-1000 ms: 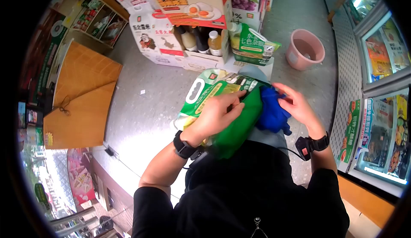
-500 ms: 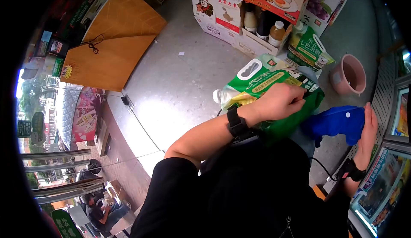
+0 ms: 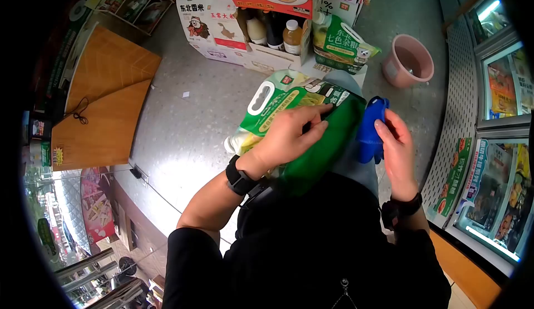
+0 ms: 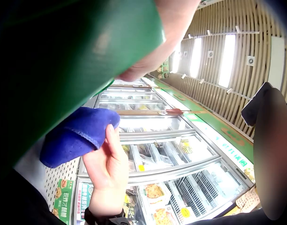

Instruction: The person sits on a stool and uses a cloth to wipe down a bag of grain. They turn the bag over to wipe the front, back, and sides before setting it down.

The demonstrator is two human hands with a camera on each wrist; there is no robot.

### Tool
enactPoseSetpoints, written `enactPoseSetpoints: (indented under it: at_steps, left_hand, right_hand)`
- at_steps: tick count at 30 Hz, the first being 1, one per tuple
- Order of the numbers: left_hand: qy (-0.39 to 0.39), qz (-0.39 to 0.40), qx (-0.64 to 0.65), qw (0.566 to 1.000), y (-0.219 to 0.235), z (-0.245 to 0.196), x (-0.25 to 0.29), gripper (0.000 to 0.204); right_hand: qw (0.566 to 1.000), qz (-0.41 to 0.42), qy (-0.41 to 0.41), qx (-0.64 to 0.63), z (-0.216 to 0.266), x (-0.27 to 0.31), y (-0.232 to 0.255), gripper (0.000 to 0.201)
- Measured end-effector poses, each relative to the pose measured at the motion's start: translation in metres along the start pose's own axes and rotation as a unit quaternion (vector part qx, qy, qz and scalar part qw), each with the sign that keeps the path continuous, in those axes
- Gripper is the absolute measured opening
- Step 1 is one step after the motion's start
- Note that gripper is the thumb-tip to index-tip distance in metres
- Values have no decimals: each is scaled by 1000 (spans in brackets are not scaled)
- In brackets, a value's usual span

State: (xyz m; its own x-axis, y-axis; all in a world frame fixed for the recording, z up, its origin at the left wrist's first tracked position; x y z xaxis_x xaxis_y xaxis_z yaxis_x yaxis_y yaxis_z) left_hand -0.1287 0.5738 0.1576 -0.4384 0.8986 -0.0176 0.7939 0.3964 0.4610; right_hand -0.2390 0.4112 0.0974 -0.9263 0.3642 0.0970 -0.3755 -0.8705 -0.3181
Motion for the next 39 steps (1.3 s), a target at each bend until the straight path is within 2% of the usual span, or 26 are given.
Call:
enactPoseSetpoints:
  at_steps: [1,2,5,7,9,10,11,13,14,15,17,18,19,21,22,23,25,26,28,33,34,37,39]
  left_hand:
    - [9,4,-12,1000,0,0,0,21]
    - [6,7,-10,1000,-2,1,-1,21]
    - [-35,-13,-17,999,1,-3,1,19]
    - [3,-8,1,1000,2,1,0,19]
    - [-17,-5,-3,1000,-3,-1,-1,18]
    - [-12,2,-2,1000,-5,-1,-2,17]
    - [-5,8,-2,1000,-7,0,-3,17]
    - [-8,17,-21,1000,-9,-2,-4,16]
    - [-11,24,-42,999,-10,-3,-4,16]
    - [-15,30,-39,999,-12,-3,-5,16]
    - [-27,24,-37,999,-11,-3,-4,16]
    - [-8,31,-45,999,-9,-1,-2,18]
    - [-8,33,-42,999,-8,2,-3,18]
    - [-46,-2,-51,998,-2,1,1,13]
    - [-49,-23,-45,998,0,1,1,14]
    - [-45,-15,-43,998,-2,2,-1,14]
    - [-6,3,-58,998,-6,7,-5,13]
    - [-15,-1,-56,998,-7,3,-7,13]
    - [-29,-7,-58,998,-9,5,-9,13]
    - [-15,-3,-55,998,-10,5,-9,13]
    - [-9,0,-54,999,-11,6,-10,13]
    - [6,-6,-56,998,-12,8,-10,14]
    - [-29,-23,-55,998,-11,6,-8,15]
  right_hand:
    - [1000,-26,-4,2,-1,-2,2,35]
    - [1000,-8,6,30,-2,-5,-2,36]
    - [986,94,35,136,8,-4,-40,39]
    - [959,130,75,239,6,-4,-46,43]
    - [935,127,88,320,-2,-5,-46,50]
    - [899,129,102,405,-3,-7,-48,56]
    - [899,124,100,407,-1,-8,-44,56]
    - [848,169,48,500,-1,-11,-54,59]
    - [829,181,53,526,-3,-13,-56,58]
    - [829,174,50,529,-3,-16,-51,58]
    - [916,218,42,333,-5,-22,-49,57]
    - [968,208,-17,138,-17,-25,-42,57]
    - [968,206,-20,139,-19,-26,-43,57]
    - [981,190,-5,35,-22,-28,-42,58]
    - [969,221,5,112,-21,-32,-48,59]
    - [949,214,69,221,-14,-35,-50,57]
    - [906,233,18,353,-17,-41,-58,58]
    - [907,228,17,353,-18,-41,-59,58]
    - [864,203,-22,460,-24,-45,-54,51]
    - [823,172,33,540,-24,-45,-55,42]
    - [811,151,76,560,-18,-45,-57,35]
    - [812,144,115,554,-13,-41,-59,36]
    - [819,138,126,543,-9,-39,-59,39]
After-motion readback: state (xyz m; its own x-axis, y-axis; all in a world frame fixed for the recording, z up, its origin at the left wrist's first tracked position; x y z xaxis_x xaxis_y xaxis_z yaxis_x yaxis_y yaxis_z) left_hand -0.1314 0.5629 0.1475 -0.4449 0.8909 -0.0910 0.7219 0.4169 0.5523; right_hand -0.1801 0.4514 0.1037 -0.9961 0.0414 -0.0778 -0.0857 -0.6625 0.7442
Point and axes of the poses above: each hand's wrist, its own x-axis away from the middle knuckle, its own y-axis out of the back of the hand, z = x × y, the point moved 10 cm from there along -x, towards the middle knuckle, and after that the axes turned 11 degrees about z, right-handed, at the moved point
